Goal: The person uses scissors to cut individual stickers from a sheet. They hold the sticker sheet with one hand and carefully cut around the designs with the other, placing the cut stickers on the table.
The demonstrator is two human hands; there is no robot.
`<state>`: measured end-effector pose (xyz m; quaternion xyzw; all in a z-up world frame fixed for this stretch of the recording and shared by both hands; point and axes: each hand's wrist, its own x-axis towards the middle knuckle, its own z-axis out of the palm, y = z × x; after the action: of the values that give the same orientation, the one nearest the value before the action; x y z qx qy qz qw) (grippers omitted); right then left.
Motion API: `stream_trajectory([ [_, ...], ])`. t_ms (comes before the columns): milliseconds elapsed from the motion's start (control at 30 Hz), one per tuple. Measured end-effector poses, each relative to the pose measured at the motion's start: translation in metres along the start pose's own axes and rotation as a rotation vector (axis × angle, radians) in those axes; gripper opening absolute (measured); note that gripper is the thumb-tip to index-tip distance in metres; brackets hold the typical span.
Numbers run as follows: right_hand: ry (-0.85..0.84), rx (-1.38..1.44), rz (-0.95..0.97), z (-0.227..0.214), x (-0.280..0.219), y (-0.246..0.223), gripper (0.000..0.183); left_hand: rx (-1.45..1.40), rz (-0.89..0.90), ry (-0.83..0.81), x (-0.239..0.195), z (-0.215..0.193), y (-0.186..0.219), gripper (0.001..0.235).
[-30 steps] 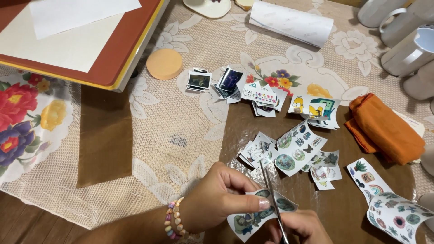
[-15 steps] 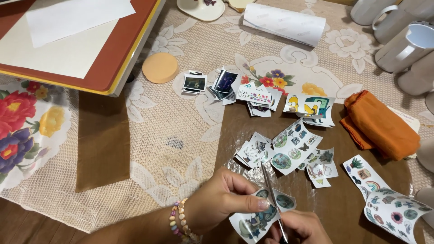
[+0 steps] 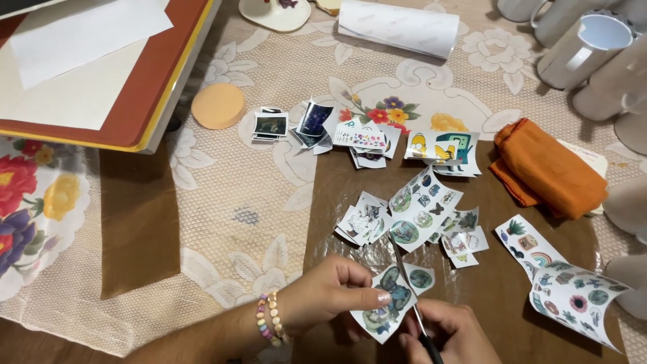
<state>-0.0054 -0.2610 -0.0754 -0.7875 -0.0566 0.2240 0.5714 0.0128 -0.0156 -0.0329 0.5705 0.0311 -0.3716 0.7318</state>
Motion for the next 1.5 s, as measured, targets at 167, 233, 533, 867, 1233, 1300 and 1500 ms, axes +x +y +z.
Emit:
stream_trajectory([
  [167,-0.021,-0.020,-0.031,-0.001,0.000,0.013,0.024,-0.041,0.004,-0.044,0.001,-0.006,0.003,0.027],
  [233,-0.069,0.103,-0.035,0.001,0.000,0.018,0.028,-0.025,-0.036,-0.029,0.002,-0.007,0.003,0.028],
  [533,-0.032,0.164,0.012,0.003,-0.004,0.012,0.029,0.017,0.085,-0.033,0.008,-0.021,0.002,0.022],
  [867,0.220,0.183,-0.287,0.000,0.011,0.010,0.021,0.303,0.029,0.555,0.015,-0.015,0.063,0.031],
  [1233,0.373,0.407,-0.570,0.003,0.006,0.000,0.015,1.958,1.071,0.286,0.042,0.010,0.012,0.033],
  [1300,0.384,0.403,-0.563,0.002,0.007,0.002,0.014,2.080,0.892,0.245,0.052,0.012,0.001,0.031],
  [1500,0.423,0.393,-0.540,-0.001,0.010,0.000,0.013,2.262,0.580,0.154,0.065,0.018,-0.012,0.035],
])
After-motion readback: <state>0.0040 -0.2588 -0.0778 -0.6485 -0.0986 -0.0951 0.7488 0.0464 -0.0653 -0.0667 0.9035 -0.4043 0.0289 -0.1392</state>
